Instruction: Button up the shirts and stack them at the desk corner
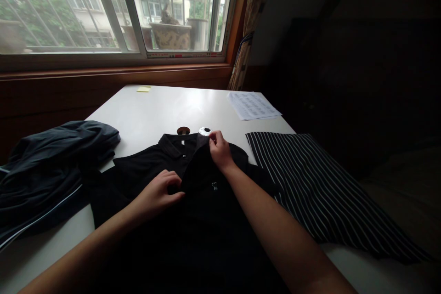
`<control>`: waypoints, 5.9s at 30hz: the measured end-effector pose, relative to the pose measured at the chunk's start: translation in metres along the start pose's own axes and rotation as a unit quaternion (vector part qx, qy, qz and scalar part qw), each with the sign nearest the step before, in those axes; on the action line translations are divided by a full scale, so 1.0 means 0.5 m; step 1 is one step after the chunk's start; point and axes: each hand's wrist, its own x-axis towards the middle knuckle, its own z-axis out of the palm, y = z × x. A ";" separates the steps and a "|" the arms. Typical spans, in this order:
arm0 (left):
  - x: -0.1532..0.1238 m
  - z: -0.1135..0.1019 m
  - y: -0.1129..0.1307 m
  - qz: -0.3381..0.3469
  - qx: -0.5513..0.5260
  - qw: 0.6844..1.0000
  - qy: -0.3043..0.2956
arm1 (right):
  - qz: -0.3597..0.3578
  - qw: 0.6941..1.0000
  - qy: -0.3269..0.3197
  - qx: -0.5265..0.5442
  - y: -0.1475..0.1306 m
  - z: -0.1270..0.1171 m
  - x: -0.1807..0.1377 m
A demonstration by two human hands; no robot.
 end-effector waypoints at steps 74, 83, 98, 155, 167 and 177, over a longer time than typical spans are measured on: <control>-0.005 0.007 0.032 -0.158 -0.264 0.945 0.114 | -0.079 0.974 -0.213 -0.012 -0.153 -0.064 -0.211; -0.003 -0.008 0.029 -0.143 -0.247 0.957 0.059 | -0.092 0.968 -0.225 -0.055 -0.142 -0.066 -0.215; -0.012 0.023 0.015 -0.063 -0.077 0.992 0.078 | -0.103 0.955 -0.275 -0.049 -0.129 -0.061 -0.208; -0.019 0.047 0.020 -0.014 0.074 0.992 0.105 | -0.221 0.901 -0.362 -0.092 -0.123 -0.095 -0.196; -0.018 0.012 0.028 -0.055 -0.051 0.992 0.099 | -0.211 0.905 -0.361 -0.080 -0.118 -0.096 -0.194; -0.014 0.001 0.021 -0.070 -0.105 0.989 0.077 | -0.213 0.912 -0.345 -0.063 -0.111 -0.096 -0.195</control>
